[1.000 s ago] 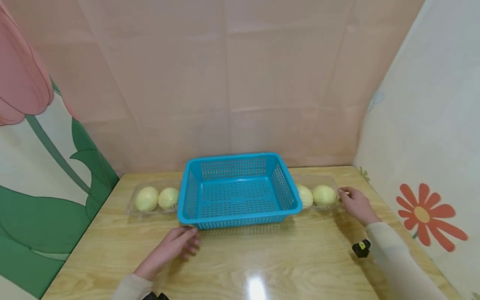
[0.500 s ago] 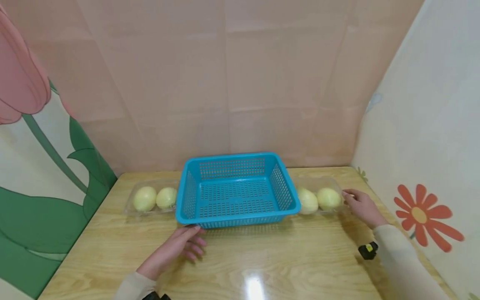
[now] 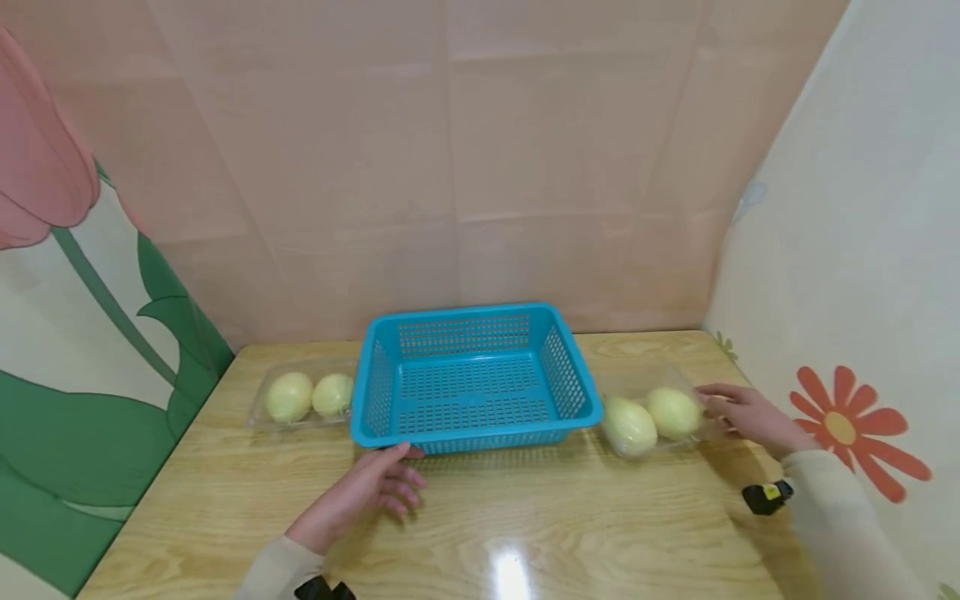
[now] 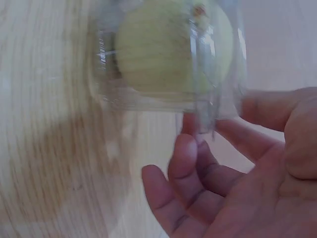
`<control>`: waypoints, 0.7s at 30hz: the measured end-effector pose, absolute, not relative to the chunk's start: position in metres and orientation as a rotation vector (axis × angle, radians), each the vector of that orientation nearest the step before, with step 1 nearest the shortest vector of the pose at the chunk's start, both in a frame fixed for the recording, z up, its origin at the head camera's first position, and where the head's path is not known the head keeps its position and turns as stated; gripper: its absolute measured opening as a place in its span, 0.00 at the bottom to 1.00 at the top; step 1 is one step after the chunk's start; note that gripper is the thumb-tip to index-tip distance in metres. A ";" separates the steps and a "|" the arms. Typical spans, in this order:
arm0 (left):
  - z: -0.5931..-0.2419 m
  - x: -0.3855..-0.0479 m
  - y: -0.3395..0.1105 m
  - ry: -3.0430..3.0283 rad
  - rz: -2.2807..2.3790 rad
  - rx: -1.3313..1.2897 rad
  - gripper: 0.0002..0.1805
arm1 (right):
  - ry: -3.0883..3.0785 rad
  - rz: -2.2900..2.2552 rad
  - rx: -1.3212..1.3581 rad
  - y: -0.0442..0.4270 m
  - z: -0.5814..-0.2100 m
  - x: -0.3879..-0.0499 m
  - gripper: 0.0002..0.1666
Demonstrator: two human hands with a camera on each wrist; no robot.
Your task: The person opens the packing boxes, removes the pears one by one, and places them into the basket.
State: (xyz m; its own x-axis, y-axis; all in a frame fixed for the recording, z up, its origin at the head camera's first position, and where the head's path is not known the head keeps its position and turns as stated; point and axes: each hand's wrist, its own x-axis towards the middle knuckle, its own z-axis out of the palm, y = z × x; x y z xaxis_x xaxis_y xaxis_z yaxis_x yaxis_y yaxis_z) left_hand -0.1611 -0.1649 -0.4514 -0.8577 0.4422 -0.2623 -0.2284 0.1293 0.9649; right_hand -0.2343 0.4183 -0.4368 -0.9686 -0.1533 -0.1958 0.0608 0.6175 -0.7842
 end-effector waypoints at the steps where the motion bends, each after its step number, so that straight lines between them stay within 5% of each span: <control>1: -0.451 -0.161 -0.165 1.911 1.786 0.202 0.40 | 2.582 -1.271 -0.088 0.419 -0.436 -0.233 0.32; 21: -0.450 -0.158 -0.151 1.863 1.884 0.175 0.39 | 2.204 -1.152 -0.208 0.429 -0.412 -0.220 0.33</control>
State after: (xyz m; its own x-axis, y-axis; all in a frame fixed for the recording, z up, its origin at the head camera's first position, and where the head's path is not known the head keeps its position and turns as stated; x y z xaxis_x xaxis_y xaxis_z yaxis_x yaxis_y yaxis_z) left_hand -0.1579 -0.1510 -0.4500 -0.8758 0.4187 -0.2401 -0.2447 0.0436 0.9686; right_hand -0.2196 0.4293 -0.4119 -0.7863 -0.4100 -0.4621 0.1455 0.6041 -0.7835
